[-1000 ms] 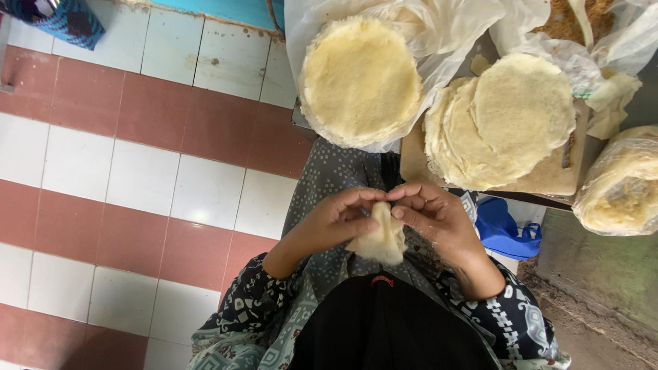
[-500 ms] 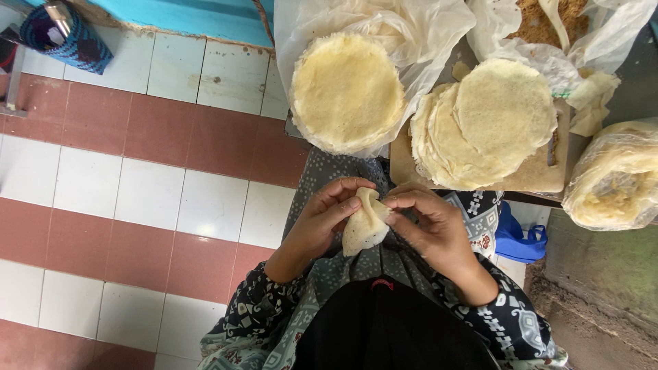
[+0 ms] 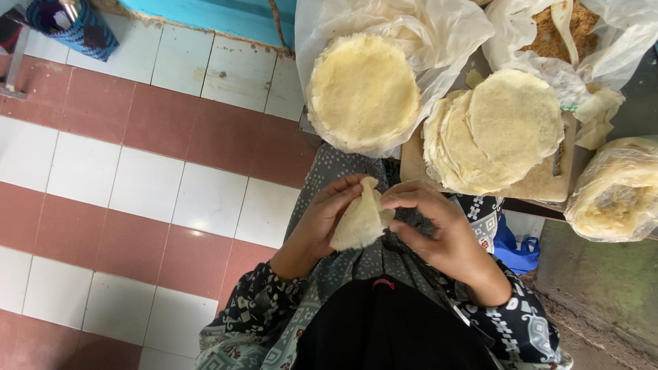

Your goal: The person sits and peels thin, round, translucent sheets one at a time from a stack of pressed dough sheets, stretching each sheet between both hands and placing it onto a growing pile on the board. They repeat this peeling and stacking cycle continuously, with plastic bags of filling and a knife visible on the table.

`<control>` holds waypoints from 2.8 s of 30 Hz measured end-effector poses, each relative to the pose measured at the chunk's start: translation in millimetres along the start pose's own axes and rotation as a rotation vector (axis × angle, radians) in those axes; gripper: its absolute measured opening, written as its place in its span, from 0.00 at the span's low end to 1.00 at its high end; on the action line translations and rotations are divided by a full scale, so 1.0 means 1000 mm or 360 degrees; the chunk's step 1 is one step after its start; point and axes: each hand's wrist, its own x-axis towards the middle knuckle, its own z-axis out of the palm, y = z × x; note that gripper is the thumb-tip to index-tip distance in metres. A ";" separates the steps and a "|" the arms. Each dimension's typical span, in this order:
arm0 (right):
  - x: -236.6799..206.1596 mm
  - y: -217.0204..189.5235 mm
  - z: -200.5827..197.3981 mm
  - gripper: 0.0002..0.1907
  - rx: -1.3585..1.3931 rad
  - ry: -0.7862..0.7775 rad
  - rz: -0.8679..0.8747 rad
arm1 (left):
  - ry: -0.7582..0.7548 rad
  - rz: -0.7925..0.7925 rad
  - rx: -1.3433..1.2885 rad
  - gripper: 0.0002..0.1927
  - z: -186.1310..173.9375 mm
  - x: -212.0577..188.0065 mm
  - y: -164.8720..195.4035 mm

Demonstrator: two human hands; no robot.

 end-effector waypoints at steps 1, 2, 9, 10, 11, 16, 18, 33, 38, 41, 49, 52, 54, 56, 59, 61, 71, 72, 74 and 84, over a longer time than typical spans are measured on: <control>-0.001 0.002 0.004 0.16 0.0030 0.0002 0.0119 | -0.0041 -0.0048 -0.0028 0.16 -0.003 0.002 -0.002; -0.002 0.004 0.009 0.16 0.0060 0.0006 0.0239 | -0.0082 -0.0099 -0.0054 0.17 -0.007 0.004 -0.005; -0.017 0.035 0.016 0.07 0.0105 0.0243 0.0397 | -0.0198 -0.0333 -0.0380 0.24 -0.024 -0.001 -0.023; -0.019 0.039 0.016 0.06 0.0245 0.0286 0.0538 | -0.0096 -0.0347 -0.0216 0.25 -0.025 -0.005 -0.024; -0.022 0.042 0.018 0.05 0.0384 0.0331 0.0683 | 0.0004 -0.0365 -0.0051 0.26 -0.025 -0.010 -0.024; -0.031 0.054 0.020 0.05 0.0708 0.0452 0.0777 | 0.0169 -0.0355 -0.0247 0.42 -0.018 -0.023 -0.010; -0.028 0.055 0.020 0.05 0.0693 0.0459 0.0768 | 0.0302 -0.0301 -0.0165 0.42 -0.011 -0.031 0.000; 0.045 0.017 -0.017 0.12 0.0391 -0.0604 -0.0306 | -0.0452 0.1083 0.2689 0.14 0.092 -0.076 0.104; 0.050 0.035 -0.050 0.17 0.0592 -0.0443 0.0318 | -0.0026 0.0614 0.2156 0.17 0.100 -0.066 0.119; 0.073 0.045 -0.072 0.11 0.0801 -0.0254 0.0319 | 0.0047 0.0668 0.1838 0.17 0.091 -0.046 0.113; 0.187 0.083 -0.064 0.12 0.0501 -0.0187 0.0509 | 0.0291 0.1164 0.1599 0.12 0.049 0.071 0.149; 0.190 0.094 -0.061 0.11 0.0279 -0.0156 0.0643 | 0.0435 0.1257 0.1735 0.12 0.037 0.084 0.148; 0.186 0.097 -0.058 0.09 0.0234 -0.0107 0.0619 | 0.0525 0.1450 0.1946 0.13 0.035 0.082 0.146; 0.182 0.102 -0.058 0.07 0.0242 -0.0029 0.0462 | 0.0555 0.1593 0.2095 0.11 0.037 0.079 0.146; 0.179 0.103 -0.053 0.06 -0.0217 0.0041 0.0242 | 0.0748 0.1675 0.2354 0.10 0.047 0.075 0.145; 0.177 0.101 -0.050 0.06 -0.0227 0.0097 0.0232 | 0.0854 0.1673 0.2449 0.09 0.054 0.073 0.142; 0.157 0.066 -0.052 0.10 -0.0531 0.0241 0.0270 | 0.1000 0.2227 0.2844 0.18 0.064 0.066 0.134; 0.153 0.062 -0.055 0.10 -0.0578 0.0242 0.0250 | 0.1012 0.2288 0.2905 0.19 0.064 0.064 0.130; 0.146 0.056 -0.062 0.10 -0.0680 0.0252 0.0208 | 0.0811 0.2012 0.2916 0.16 0.066 0.063 0.121; 0.050 0.019 -0.114 0.11 -0.0669 0.0421 0.0469 | 0.0293 0.1402 0.3528 0.38 0.076 0.084 0.095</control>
